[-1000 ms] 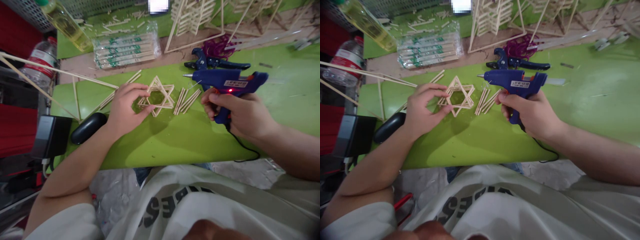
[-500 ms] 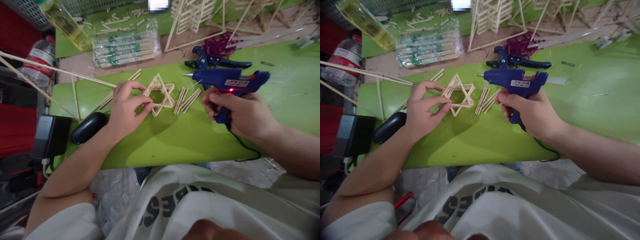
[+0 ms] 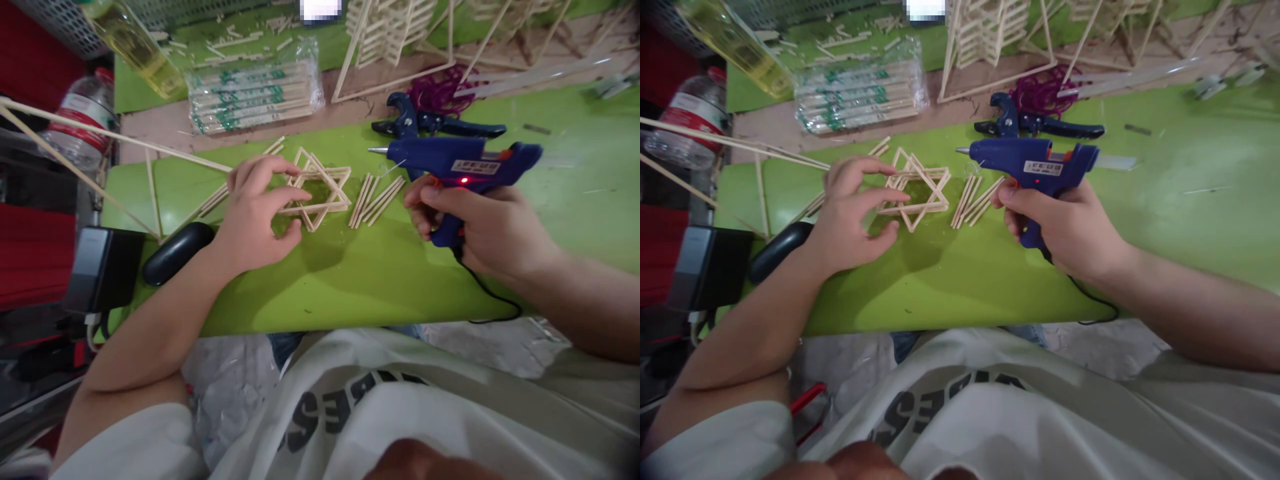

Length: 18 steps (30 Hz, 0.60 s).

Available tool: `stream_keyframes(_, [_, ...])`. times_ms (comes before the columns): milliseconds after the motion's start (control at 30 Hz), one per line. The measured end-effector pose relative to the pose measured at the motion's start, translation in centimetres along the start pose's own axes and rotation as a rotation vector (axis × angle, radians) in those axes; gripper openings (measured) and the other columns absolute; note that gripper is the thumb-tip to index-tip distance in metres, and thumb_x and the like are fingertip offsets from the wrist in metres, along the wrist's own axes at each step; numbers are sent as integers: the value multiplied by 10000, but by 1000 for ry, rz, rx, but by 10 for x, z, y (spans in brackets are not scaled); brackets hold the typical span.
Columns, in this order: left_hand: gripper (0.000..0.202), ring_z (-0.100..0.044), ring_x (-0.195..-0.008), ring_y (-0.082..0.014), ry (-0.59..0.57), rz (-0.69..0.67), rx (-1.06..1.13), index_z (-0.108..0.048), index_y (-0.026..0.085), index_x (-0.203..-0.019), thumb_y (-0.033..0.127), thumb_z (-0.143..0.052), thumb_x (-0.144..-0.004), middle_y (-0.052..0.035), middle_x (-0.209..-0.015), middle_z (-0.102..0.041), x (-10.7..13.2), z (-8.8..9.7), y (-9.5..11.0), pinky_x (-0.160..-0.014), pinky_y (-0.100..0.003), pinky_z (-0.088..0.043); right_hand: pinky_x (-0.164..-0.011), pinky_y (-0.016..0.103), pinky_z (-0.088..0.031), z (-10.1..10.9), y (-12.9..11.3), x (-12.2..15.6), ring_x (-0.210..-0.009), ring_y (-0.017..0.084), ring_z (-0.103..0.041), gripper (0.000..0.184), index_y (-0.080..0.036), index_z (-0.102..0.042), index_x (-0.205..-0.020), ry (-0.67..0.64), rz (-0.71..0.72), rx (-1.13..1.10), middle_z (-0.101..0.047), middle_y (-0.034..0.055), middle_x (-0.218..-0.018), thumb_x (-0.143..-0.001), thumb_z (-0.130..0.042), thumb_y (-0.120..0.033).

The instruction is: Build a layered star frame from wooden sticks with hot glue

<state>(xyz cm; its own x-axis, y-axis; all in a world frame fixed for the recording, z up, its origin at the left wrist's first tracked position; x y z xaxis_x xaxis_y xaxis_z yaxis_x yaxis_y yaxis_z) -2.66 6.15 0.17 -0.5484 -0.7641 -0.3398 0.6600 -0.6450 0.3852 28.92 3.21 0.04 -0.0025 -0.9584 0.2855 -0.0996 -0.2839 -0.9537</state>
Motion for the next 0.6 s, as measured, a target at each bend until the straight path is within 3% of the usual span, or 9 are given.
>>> stream_keyframes(200, [79, -524, -1666, -470, -78, -47, -116, -844, 296, -1086, 301, -784, -1036, -76, -1595, -736, -2, -3, -2, -1331, -788, -424, -530, 295, -472, 2, 0, 3, -615, 130, -626, 86, -199, -830, -873, -2, 4, -10, -756, 38, -918, -891, -890, -257])
stream_keyframes(400, [116, -489, -1688, -478, -141, -24, -91, -863, 297, -1055, 302, -748, -1069, -93, -1600, -731, -2, -7, -5, -1375, -796, -377, -534, 299, -472, 2, 0, 4, -615, 129, -623, 79, -194, -823, -864, -11, 3, 2, -755, 42, -913, -903, -868, -245])
stream_keyframes(600, [149, -506, -1672, -465, -173, -65, -75, -886, 278, -1061, 217, -751, -1054, -103, -1607, -722, 5, -7, 15, -1379, -807, -371, -545, 293, -468, 3, 0, 5, -622, 131, -622, 78, -193, -832, -880, -9, 4, 20, -735, 32, -878, -913, -868, -253])
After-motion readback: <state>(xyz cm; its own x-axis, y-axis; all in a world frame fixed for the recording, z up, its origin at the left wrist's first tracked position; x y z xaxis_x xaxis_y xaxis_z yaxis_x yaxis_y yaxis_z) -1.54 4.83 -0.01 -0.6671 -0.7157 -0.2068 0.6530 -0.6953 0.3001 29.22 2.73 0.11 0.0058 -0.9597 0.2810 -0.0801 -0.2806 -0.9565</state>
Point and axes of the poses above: each hand's wrist, its own x-axis away from the middle knuckle, its own z-axis out of the back of the hand, y = z × x, the point moved 4 cm from there along -x, towards the middle knuckle
